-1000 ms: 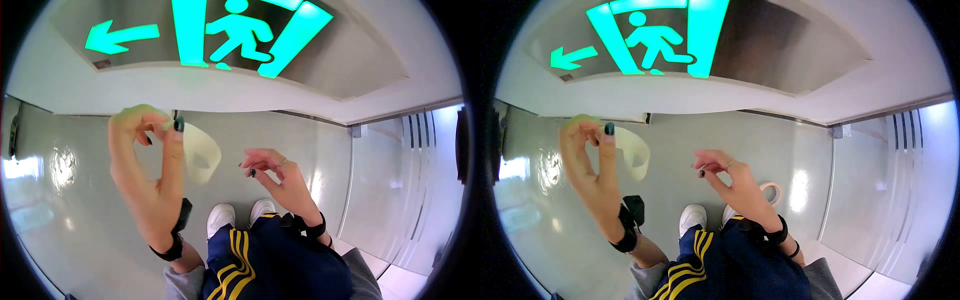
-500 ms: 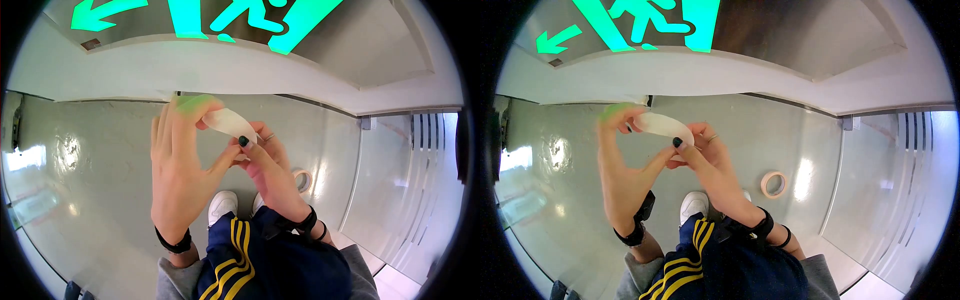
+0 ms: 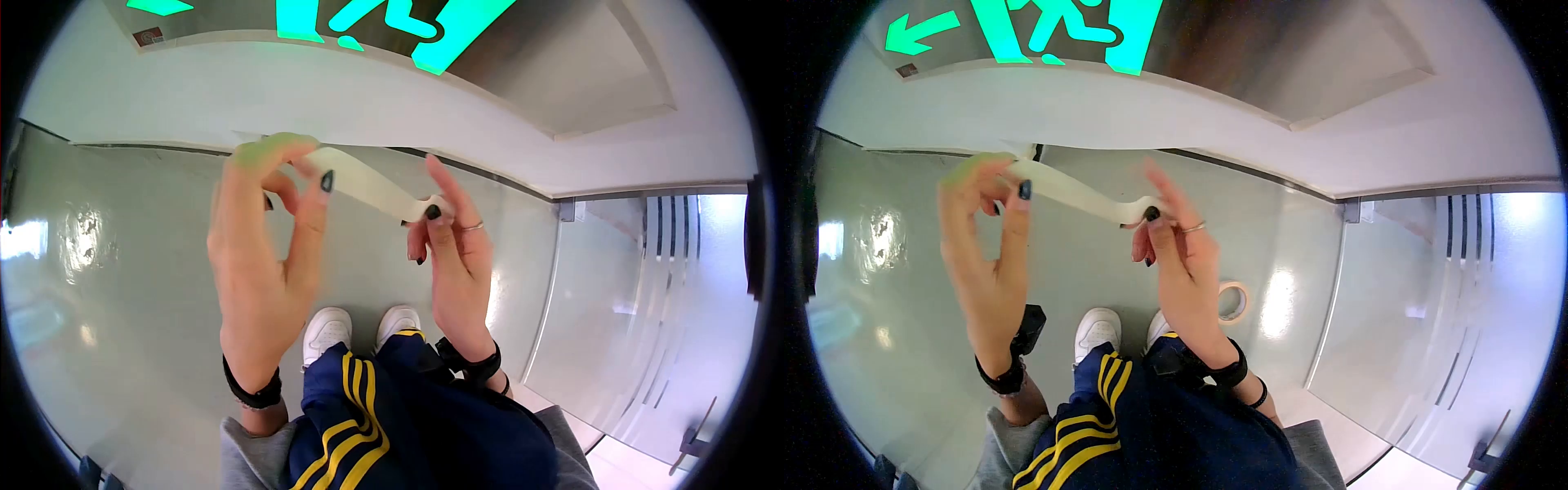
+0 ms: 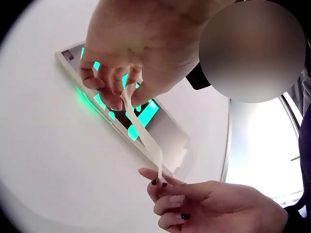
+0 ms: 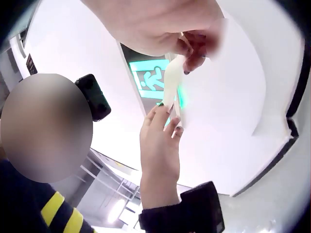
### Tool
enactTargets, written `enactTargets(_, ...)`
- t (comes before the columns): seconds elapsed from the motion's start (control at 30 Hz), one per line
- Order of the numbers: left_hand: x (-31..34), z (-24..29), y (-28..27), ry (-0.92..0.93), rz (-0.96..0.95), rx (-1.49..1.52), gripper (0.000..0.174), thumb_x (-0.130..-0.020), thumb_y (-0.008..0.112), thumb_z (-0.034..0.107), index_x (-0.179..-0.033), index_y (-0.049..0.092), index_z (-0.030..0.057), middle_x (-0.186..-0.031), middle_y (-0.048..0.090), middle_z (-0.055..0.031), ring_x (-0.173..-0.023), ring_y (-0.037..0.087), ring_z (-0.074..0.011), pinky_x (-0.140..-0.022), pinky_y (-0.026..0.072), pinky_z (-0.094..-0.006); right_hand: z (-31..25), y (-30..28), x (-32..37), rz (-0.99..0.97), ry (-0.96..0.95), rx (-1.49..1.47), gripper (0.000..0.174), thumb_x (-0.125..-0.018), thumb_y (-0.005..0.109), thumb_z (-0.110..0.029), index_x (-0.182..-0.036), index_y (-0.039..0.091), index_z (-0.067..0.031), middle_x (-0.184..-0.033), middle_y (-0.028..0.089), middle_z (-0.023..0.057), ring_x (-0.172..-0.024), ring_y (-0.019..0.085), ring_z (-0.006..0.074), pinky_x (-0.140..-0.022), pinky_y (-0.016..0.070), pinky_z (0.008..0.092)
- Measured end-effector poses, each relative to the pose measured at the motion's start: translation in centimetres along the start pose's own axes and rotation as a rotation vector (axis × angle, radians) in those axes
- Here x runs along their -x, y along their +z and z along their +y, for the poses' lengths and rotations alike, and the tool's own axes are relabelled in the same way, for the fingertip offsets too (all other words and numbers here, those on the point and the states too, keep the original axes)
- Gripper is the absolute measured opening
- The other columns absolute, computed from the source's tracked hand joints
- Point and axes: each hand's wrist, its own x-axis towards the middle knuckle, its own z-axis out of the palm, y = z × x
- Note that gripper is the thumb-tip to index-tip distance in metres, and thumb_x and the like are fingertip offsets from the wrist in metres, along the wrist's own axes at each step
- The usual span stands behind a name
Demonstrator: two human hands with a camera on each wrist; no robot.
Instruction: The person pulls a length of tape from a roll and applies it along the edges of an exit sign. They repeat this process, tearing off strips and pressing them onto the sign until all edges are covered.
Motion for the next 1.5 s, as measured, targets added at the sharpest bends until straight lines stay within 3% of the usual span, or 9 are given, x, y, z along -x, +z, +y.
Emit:
enactTargets(0.4, -0.4, 2.8, 0.5, 0.024, -0.050, -0.026, 0.017, -0.072, 0.064, -0.001, -0.088, 0.062, 0.0055, -0.081, 0.062, -0.0025, -0.059, 0.049, -0.0151, -0.063, 0.0350, -0.0276, 0.3, -3.6, -0.1, 0.172, -0.007, -0.223, 0.009, -0.089, 0.050, -0.006, -0.098, 0.051, -0.0032, -0.100, 0.055, 0.0057, -0.084, 0.049, 0.0106, -0.074, 0.0396, 0.0247)
enactTargets(0.6, -5.4, 5.9, 1.5, 0.469, 0.018, -0.095, 0.018, -0.068, 0.064, -0.001, -0.084, 0.065, 0.0069, -0.072, 0.061, -0.0010, -0.059, 0.049, -0.0165, -0.061, 0.0340, -0.0280, -1.9, -5.1, -0.5, 0.276, -0.140, -0.441, 0.015, -0.088, 0.050, -0.003, -0.102, 0.053, -0.0022, -0.094, 0.053, 0.0023, -0.084, 0.050, 0.0114, -0.079, 0.0403, 0.0251)
enactTargets(0.7, -9.7, 11.5, 1.1, 0.613, -0.069, -0.143, 0.015, -0.071, 0.066, -0.004, -0.083, 0.067, 0.0050, -0.072, 0.063, -0.0029, -0.063, 0.051, -0.0139, -0.062, 0.0387, -0.0261, -7.6, -6.6, -0.8, 0.391, -0.389, -0.528, 0.014, -0.088, 0.049, -0.001, -0.102, 0.052, -0.0030, -0.096, 0.053, 0.0024, -0.084, 0.050, 0.0117, -0.080, 0.0415, 0.0262)
enactTargets(0.83, -14.1, 18.3, 2.2, 0.635, 0.016, 0.046, 0.011, -0.078, 0.062, -0.003, -0.088, 0.066, 0.0009, -0.079, 0.066, -0.0054, -0.070, 0.061, -0.0117, -0.063, 0.0464, -0.0208, -15.0, -9.7, -0.7, 0.567, -0.749, -0.010, 0.011, -0.090, 0.047, -0.004, -0.100, 0.051, -0.0012, -0.098, 0.053, 0.0040, -0.084, 0.051, 0.0109, -0.078, 0.0426, 0.0256)
enactTargets(1.03, -15.6, 27.0, 3.6, 0.721, 0.276, 0.220, 0.004, -0.082, 0.059, 0.000, -0.086, 0.060, -0.0027, -0.088, 0.066, -0.0116, -0.078, 0.065, -0.0178, -0.075, 0.0509, -0.0270, -22.9, -10.7, 1.2, 0.638, -1.026, -0.263, 0.013, -0.088, 0.044, -0.001, -0.096, 0.055, 0.0003, -0.095, 0.055, 0.0050, -0.084, 0.051, 0.0111, -0.078, 0.0426, 0.0258)
enactTargets(1.23, -14.9, 25.3, 4.1, 0.629, 0.249, 0.192, 0.007, -0.086, 0.056, 0.004, -0.083, 0.058, -0.0020, -0.092, 0.064, -0.0135, -0.094, 0.061, -0.0219, -0.084, 0.0482, -0.0322, -18.8, -7.9, -0.7, 0.649, -0.879, -0.402, 0.012, -0.082, 0.053, 0.001, -0.093, 0.058, -0.0003, -0.103, 0.056, 0.0070, -0.106, 0.048, 0.0192, -0.088, 0.0386, 0.0311)
enactTargets(1.33, -14.3, 24.2, 4.1, 0.777, 0.324, -0.265, 0.007, -0.086, 0.056, 0.004, -0.087, 0.059, -0.0024, -0.092, 0.063, -0.0109, -0.094, 0.059, -0.0204, -0.083, 0.0482, -0.0320, -15.2, -9.5, -0.4, 0.637, -0.844, -0.262, 0.015, -0.077, 0.060, 0.002, -0.091, 0.062, -0.0035, -0.111, 0.054, 0.0082, -0.116, 0.043, 0.0223, -0.092, 0.0359, 0.0350)
enactTargets(1.4, -15.3, 22.8, 4.5, 0.738, 0.193, 0.065, 0.009, -0.085, 0.058, 0.006, -0.089, 0.060, -0.0023, -0.092, 0.061, -0.0088, -0.091, 0.057, -0.0190, -0.083, 0.0471, -0.0317, -14.1, -10.5, 0.1, 0.434, -0.817, -0.309, 0.016, -0.075, 0.063, 0.002, -0.086, 0.068, -0.0080, -0.121, 0.051, 0.0095, -0.122, 0.039, 0.0233, -0.097, 0.0298, 0.0378)
enactTargets(1.5, -14.7, 22.5, 4.8, 0.467, 0.020, 0.158, 0.011, -0.085, 0.060, 0.008, -0.088, 0.060, -0.0023, -0.092, 0.060, -0.0080, -0.086, 0.056, -0.0174, -0.082, 0.0455, -0.0301, -14.7, -10.7, 1.1, 0.590, -0.823, -0.130, 0.020, -0.073, 0.061, 0.006, -0.088, 0.067, -0.0070, -0.116, 0.055, 0.0105, -0.118, 0.044, 0.0250, -0.099, 0.0293, 0.0395)
